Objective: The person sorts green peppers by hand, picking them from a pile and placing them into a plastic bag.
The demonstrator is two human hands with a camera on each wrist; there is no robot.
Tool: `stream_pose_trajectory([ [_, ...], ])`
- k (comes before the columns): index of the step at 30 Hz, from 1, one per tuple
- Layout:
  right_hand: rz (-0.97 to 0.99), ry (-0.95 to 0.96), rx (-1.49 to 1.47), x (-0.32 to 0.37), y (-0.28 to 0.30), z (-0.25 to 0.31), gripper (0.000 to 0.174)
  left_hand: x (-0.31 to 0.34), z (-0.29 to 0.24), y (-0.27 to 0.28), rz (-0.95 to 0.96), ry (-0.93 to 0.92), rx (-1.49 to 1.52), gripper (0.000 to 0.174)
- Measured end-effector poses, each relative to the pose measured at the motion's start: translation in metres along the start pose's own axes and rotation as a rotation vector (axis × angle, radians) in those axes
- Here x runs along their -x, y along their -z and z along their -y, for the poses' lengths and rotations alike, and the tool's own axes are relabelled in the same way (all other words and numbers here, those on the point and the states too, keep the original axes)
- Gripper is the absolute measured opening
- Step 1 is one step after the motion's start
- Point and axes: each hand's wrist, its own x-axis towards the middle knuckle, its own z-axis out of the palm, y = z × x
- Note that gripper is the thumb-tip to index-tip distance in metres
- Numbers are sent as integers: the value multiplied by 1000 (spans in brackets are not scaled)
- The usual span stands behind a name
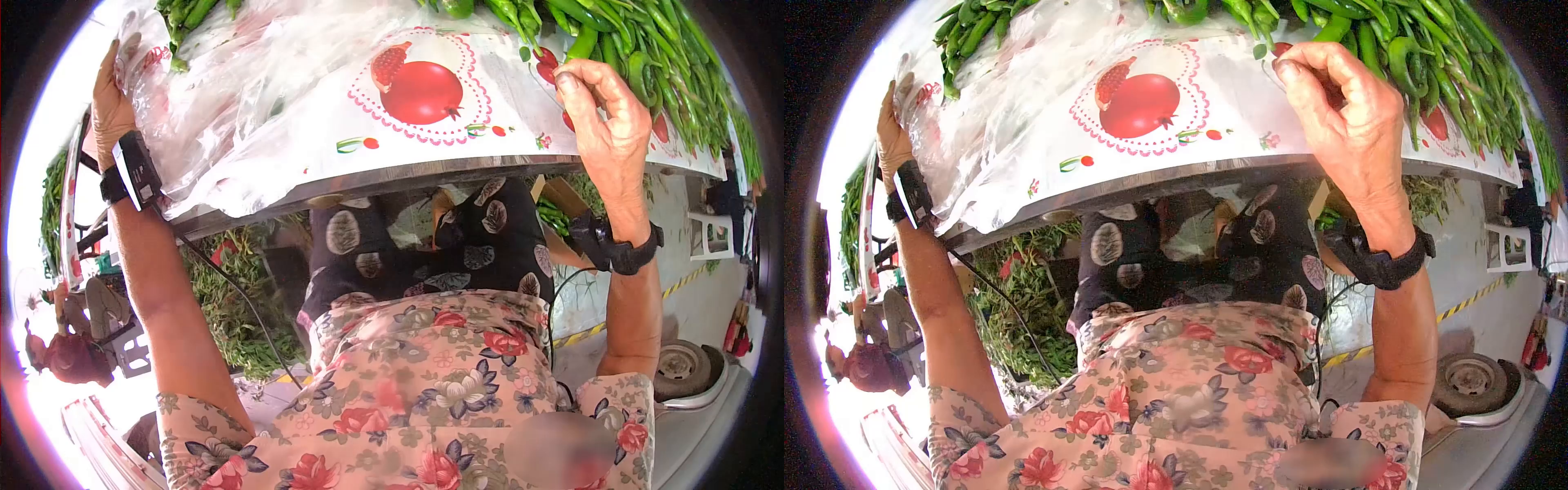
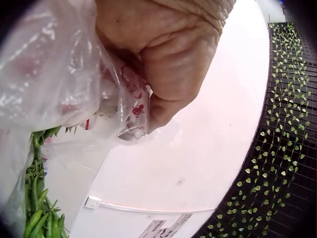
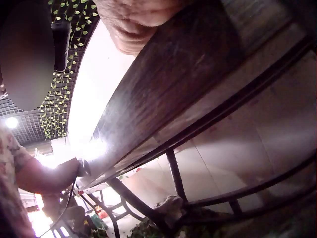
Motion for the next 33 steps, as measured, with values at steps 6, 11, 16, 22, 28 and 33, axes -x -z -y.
stream_pose_trajectory([
  [6,-2,-5,4,-1,2,0,10,-10,-2,30,574,46,11,37],
  [11,73,-32,88,-1,9,1,9,31,21,2,148,-580,-763,44],
  [16,78,65,101,-5,11,8,7,53,-11,-56,-54,-160,-82,43],
  [22,99,-8,3,-5,13,7,5,37,-19,-38,-133,-17,33,36],
  [28,95,-95,-12,-6,11,13,4,42,-69,4,-89,-163,-65,35],
  [33,192,-178,81,-10,15,20,5,66,-46,15,1,-675,-579,44],
])
